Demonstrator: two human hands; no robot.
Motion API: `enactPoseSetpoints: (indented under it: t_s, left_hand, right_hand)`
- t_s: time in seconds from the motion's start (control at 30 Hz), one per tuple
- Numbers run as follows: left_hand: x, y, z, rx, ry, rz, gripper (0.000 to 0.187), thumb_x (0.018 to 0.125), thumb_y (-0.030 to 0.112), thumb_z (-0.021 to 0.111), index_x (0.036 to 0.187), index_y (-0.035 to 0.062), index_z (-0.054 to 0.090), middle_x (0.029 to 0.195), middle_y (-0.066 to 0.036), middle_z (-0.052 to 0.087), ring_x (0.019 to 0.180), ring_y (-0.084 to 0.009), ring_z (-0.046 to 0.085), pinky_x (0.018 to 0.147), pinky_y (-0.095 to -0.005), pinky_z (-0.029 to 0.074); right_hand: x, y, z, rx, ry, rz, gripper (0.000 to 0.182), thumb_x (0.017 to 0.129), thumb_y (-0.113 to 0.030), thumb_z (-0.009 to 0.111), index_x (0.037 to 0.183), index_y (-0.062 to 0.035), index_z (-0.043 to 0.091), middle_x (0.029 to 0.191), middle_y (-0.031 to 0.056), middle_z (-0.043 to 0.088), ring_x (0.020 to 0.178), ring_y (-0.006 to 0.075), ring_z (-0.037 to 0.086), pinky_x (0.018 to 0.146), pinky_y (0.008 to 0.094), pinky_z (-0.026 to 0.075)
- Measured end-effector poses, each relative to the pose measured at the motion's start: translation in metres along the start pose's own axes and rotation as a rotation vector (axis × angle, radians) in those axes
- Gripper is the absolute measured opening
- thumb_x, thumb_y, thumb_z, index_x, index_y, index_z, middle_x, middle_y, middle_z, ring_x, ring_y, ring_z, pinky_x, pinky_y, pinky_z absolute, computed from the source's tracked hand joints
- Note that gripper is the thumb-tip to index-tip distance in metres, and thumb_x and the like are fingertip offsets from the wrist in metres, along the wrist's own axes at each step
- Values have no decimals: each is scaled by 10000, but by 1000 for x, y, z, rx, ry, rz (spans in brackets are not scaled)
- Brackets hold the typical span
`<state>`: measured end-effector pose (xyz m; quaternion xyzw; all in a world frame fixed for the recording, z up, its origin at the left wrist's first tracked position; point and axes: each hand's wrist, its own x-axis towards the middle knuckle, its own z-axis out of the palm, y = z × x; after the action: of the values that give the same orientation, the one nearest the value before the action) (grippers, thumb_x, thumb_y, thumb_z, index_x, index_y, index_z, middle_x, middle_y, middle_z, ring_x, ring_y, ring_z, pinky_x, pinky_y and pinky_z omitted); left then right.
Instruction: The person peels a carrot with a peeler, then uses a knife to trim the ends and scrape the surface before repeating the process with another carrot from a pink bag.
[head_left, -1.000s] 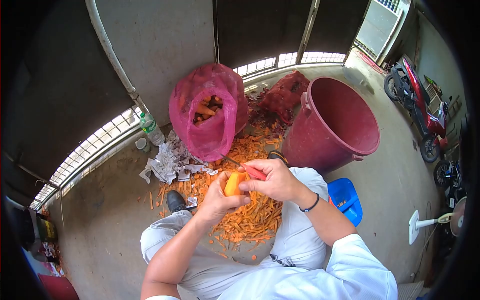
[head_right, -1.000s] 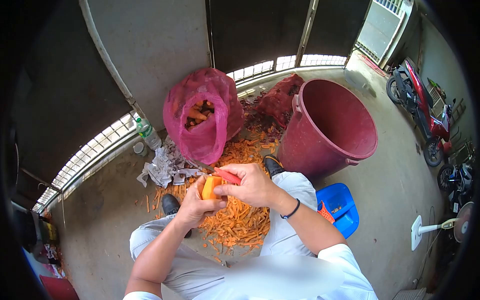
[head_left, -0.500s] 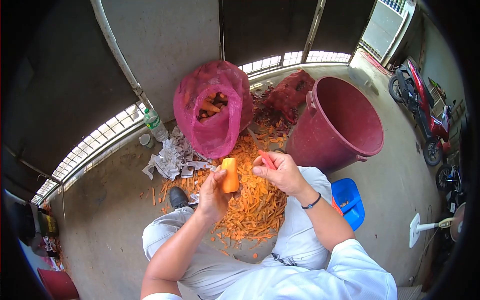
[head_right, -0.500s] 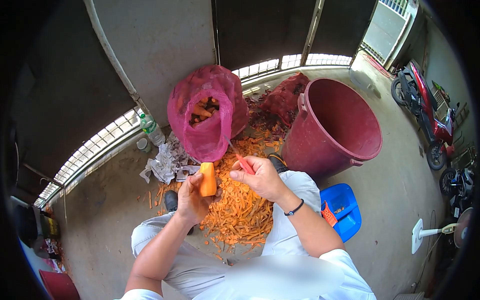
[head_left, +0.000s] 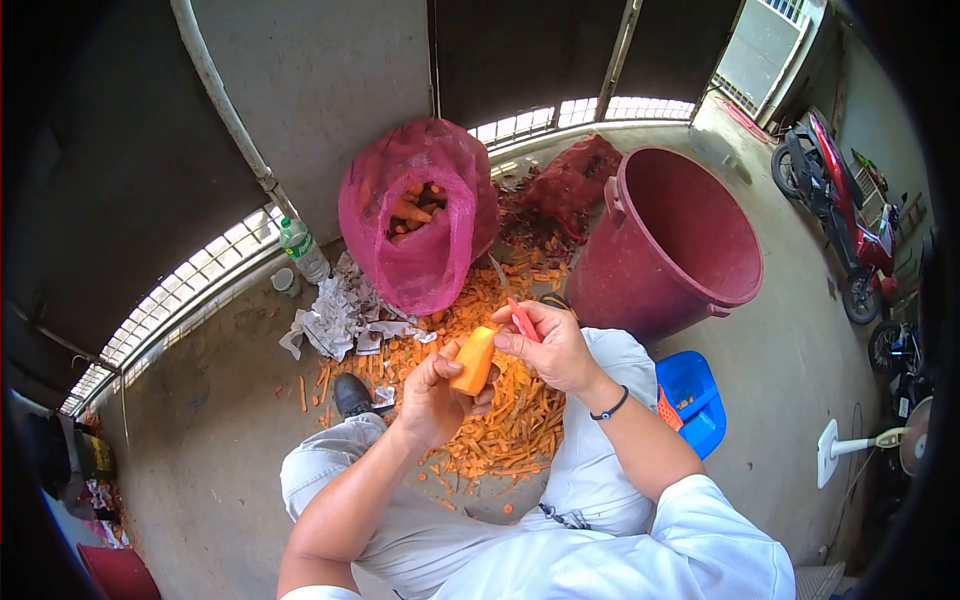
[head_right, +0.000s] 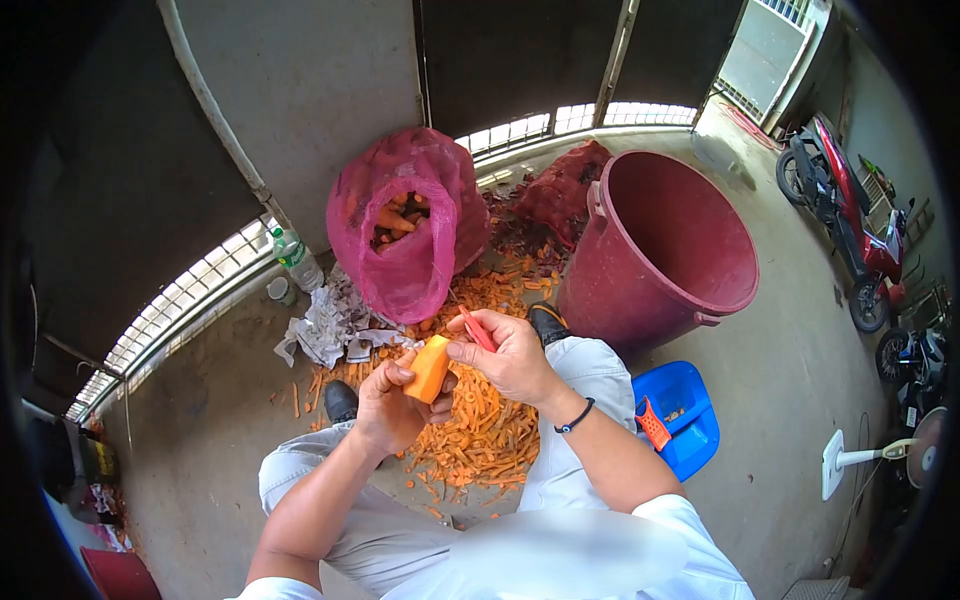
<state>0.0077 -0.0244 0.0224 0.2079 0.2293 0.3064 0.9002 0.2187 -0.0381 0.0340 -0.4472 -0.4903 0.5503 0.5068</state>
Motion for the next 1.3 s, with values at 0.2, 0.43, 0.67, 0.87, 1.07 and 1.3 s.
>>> enactPoseSetpoints:
  t_s: [0.2, 0.43, 0.67, 0.87, 1.07, 1.3]
  left_hand:
    - [2, 9, -2, 131, 43, -38, 524, 765, 211, 656, 1261, 115, 520, 957, -90, 604, 665, -175, 514, 601, -317, 391]
    - [-1, 23, 3, 482, 119, 24, 565, 765, 133, 739, 1264, 60, 485, 929, -99, 612, 608, -104, 494, 511, -248, 356]
    - [13, 5, -1, 303, 201, 288, 402, 873, 199, 832, 1166, 70, 588, 852, 3, 660, 622, -63, 523, 530, -230, 371]
    - [21, 7, -7, 348, 376, 486, 373, 842, 54, 747, 1180, 64, 589, 890, -24, 661, 694, -102, 611, 633, -262, 505]
    - [19, 4, -23, 848, 376, 544, 274, 810, 7, 763, 1051, 43, 636, 886, 16, 663, 770, -66, 627, 701, -233, 514]
    - [16, -2, -9, 954, 397, 528, 316, 757, 61, 865, 1009, 25, 679, 896, -12, 704, 796, -84, 623, 741, -277, 524]
  right_hand:
    - [6, 8, -8, -64, -128, -94, 356, 935, -172, 795, 1234, -23, 671, 884, -38, 652, 617, -1, 475, 530, 183, 361]
    - [-3, 9, -10, 88, -174, 217, 282, 989, -291, 736, 1109, -37, 713, 864, -34, 673, 547, 28, 533, 491, 183, 402]
    - [-6, 30, 9, 437, -4, 231, 246, 1006, -288, 712, 1102, -66, 669, 848, -36, 658, 544, 44, 584, 478, 185, 411]
    - [-6, 25, 8, 97, -39, 199, 420, 1032, -408, 652, 1199, -23, 641, 906, 46, 716, 655, 100, 668, 560, 240, 501]
    - [2, -8, -15, -676, 26, -288, 510, 974, -518, 673, 1049, -15, 724, 886, 151, 739, 786, 257, 733, 672, 371, 562]
    - [-7, -33, 2, -1020, -107, -498, 452, 961, -483, 682, 773, -74, 649, 685, 125, 646, 601, 331, 656, 527, 452, 502]
